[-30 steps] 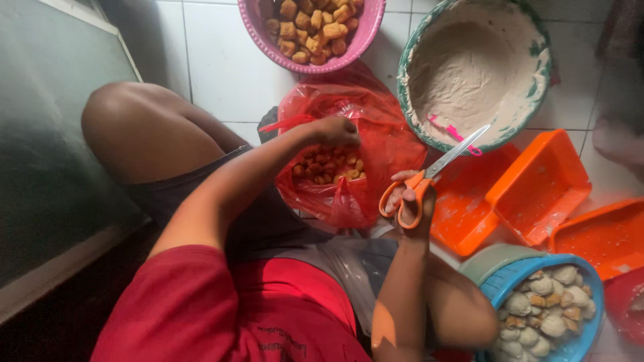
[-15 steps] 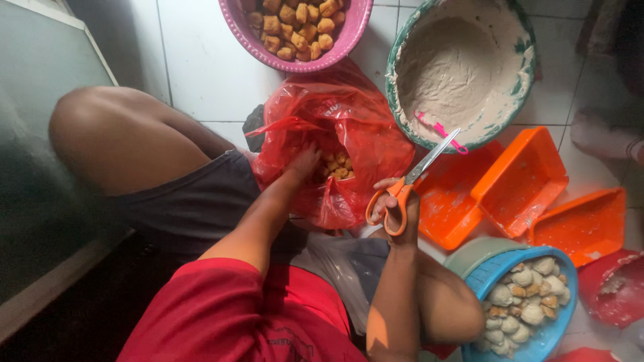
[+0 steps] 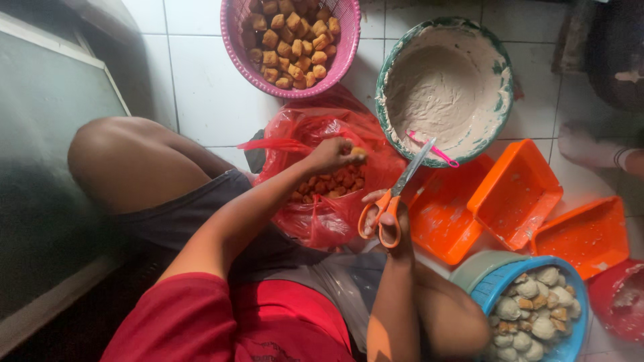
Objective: The person sits on the floor and uses scissors to cut small fried food items into smaller pieces, placing them into a red plastic bag. A second person is visible nearby handling a large pot of similar items.
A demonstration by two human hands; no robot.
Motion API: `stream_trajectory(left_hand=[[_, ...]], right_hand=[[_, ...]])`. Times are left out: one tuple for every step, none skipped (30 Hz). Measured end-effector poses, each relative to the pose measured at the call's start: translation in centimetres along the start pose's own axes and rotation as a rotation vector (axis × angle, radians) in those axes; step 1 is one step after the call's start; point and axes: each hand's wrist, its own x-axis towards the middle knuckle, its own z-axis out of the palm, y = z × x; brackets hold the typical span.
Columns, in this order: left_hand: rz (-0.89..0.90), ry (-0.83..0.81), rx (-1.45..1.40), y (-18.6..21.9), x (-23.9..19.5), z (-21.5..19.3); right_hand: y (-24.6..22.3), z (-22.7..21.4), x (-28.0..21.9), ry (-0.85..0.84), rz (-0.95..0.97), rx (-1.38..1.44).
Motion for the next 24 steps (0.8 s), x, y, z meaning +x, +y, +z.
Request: stream_trajectory(left_hand=[[-0.026,-0.029,-0.237,1.8,0.1,-0.8],[0.006,-0.026,-0.386,3.4,-0.1,-1.4],[0.038,-0.025,-0.535,5.0,-0.3,-1.8],[0.070,-0.025,-0.684,6.5,-0.7,-2.2],[0.066,-0.039,-0.750,7.9,-1.0,-2.5],[0.060,-0.053,-0.816,9.1,-1.5,-2.6],[0.054,-0.065,-0.884,10.1,-1.9,-2.7],[0.072,-0.079,-0.896,11.0,-2.2,-2.8],[0.086,-0.093,-0.912,11.8,-2.7,-2.8],[0.099,-0.106,-0.928,12.4,-3.0,-2.7],[0.113,-0.117,-0.896,12.9,-3.4,-2.6],[0.126,-0.128,-0.863,13.3,-3.7,-2.5],[0.139,-0.138,-0.831,13.6,-4.1,-2.4],[0.156,-0.141,-0.823,13.8,-4.4,-2.3],[0.174,-0.145,-0.815,14.0,-4.8,-2.2],[0.193,-0.150,-0.807,14.1,-5.1,-2.0],[0.219,-0.195,-0.798,14.2,-5.5,-1.6],[0.244,-0.240,-0.789,14.2,-5.9,-1.2],[0.268,-0.285,-0.780,14.2,-6.3,-0.8],[0.265,-0.293,-0.775,14.1,-6.5,-0.5],[0.261,-0.299,-0.769,13.9,-6.8,-0.2],[0.258,-0.304,-0.763,13.8,-6.8,-0.1],[0.260,-0.296,-0.783,13.8,-6.9,0.0],[0.263,-0.288,-0.803,13.8,-6.9,0.0]], right_hand=[[-0.3,0.2,0.1,-0.065,0.013,0.014],[-0.7,0.4,-0.2,-0.117,0.030,0.034],[-1.1,0.6,-0.5,-0.171,0.039,0.050],[-1.4,0.8,-0.8,-0.216,0.049,0.065],[-1.8,1.0,-1.0,-0.237,0.055,0.067],[-2.1,1.2,-1.3,-0.256,0.059,0.067],[-2.1,1.4,-1.2,-0.270,0.062,0.065],[-2.1,1.6,-1.2,-0.280,0.061,0.053],[-2.0,1.7,-1.3,-0.278,0.062,0.047],[-1.9,1.8,-1.4,-0.276,0.064,0.037],[-1.7,1.8,-1.4,-0.269,0.062,0.028],[-1.5,1.7,-1.5,-0.254,0.061,0.020],[-1.4,1.5,-1.7,-0.245,0.060,0.013],[-1.2,1.4,-1.8,-0.233,0.061,0.006],[-1.1,1.1,-2.0,-0.215,0.056,-0.002],[-1.0,0.8,-2.1,-0.202,0.054,-0.013],[-0.9,0.5,-2.1,-0.189,0.051,-0.020],[-0.8,0.1,-2.2,-0.175,0.050,-0.027],[-0.6,-0.2,-2.2,-0.163,0.049,-0.036],[-0.4,-0.5,-2.1,-0.153,0.048,-0.044],[-0.2,-0.7,-1.8,-0.146,0.047,-0.060],[0.1,-0.9,-1.6,-0.141,0.048,-0.076],[0.2,-1.1,-1.4,-0.141,0.055,-0.101],[0.4,-1.3,-1.2,-0.141,0.061,-0.129]])
